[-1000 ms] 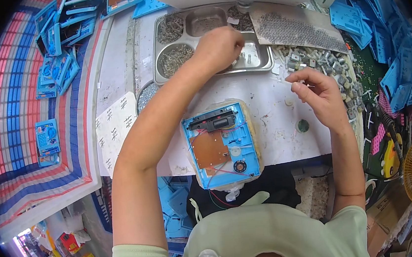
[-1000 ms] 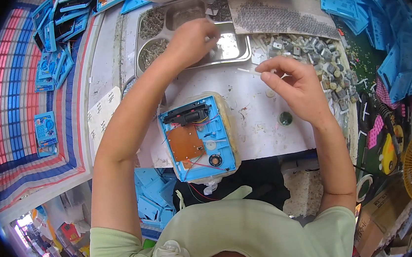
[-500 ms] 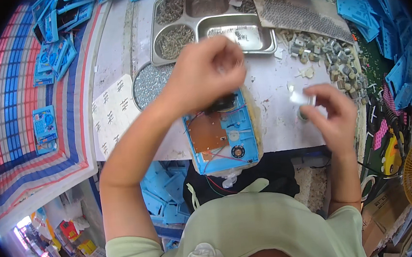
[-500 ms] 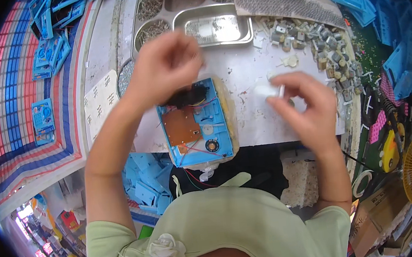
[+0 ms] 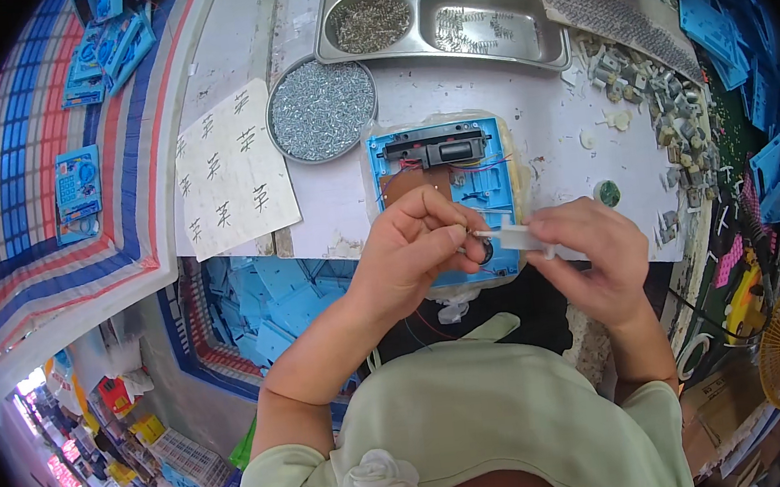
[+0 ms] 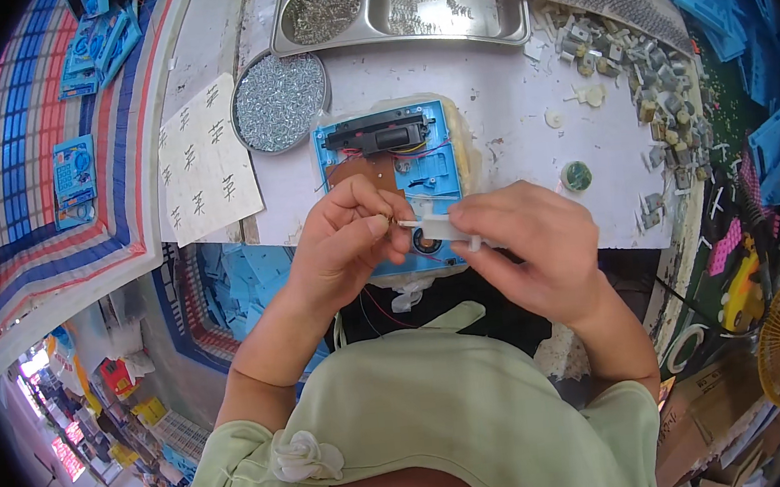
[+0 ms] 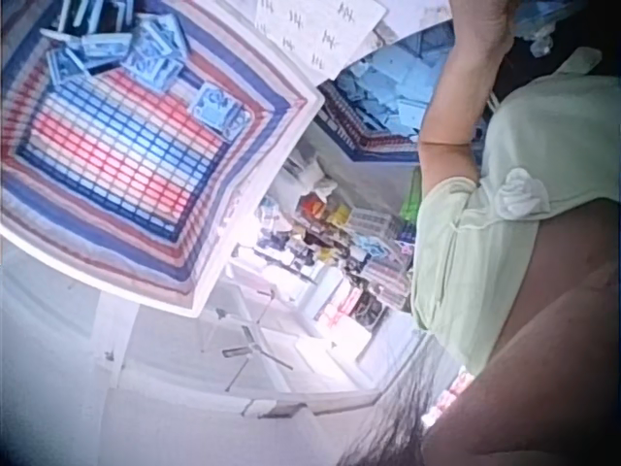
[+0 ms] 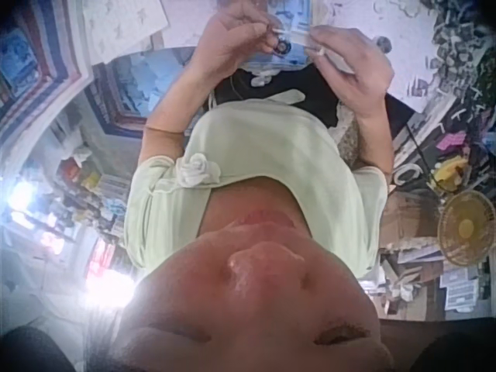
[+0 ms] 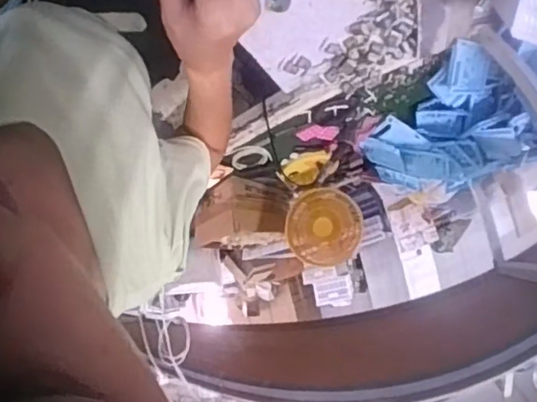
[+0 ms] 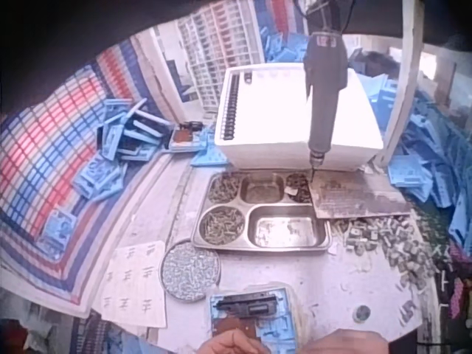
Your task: Assemble a small blue plastic electronic device using an electric screwdriver and soldering iron.
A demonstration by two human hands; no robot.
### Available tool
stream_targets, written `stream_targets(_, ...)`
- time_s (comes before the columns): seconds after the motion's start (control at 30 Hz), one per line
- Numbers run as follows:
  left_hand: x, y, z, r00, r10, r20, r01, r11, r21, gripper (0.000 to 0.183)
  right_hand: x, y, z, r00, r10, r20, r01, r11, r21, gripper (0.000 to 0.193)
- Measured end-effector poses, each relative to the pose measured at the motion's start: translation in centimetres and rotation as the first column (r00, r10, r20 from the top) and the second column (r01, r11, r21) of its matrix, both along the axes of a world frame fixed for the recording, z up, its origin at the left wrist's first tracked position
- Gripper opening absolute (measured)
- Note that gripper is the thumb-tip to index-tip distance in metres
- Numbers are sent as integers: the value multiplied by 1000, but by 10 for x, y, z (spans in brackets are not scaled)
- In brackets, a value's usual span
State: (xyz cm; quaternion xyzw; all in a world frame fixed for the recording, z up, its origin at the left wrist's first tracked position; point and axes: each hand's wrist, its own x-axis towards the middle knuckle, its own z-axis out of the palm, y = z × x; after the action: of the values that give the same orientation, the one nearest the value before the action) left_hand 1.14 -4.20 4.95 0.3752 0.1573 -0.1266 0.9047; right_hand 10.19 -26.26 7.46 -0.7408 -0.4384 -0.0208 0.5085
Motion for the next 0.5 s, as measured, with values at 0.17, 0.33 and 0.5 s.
stream_targets(0.17, -2, -9, 1, 993, -120, 8, 117, 983, 141, 6, -9, -3, -14, 1000, 8, 2, -8, 1000, -6, 35)
stream_targets(0.33, 30, 7, 7, 821, -523, 231, -112, 248, 962, 10, -23, -50, -44, 559, -37, -828, 365, 908, 205, 30)
stream_targets(0.5, 52, -9, 0, 665, -747, 18, -268, -217, 939, 13, -7, -63, -43, 580, -16, -814, 339, 914, 224, 31)
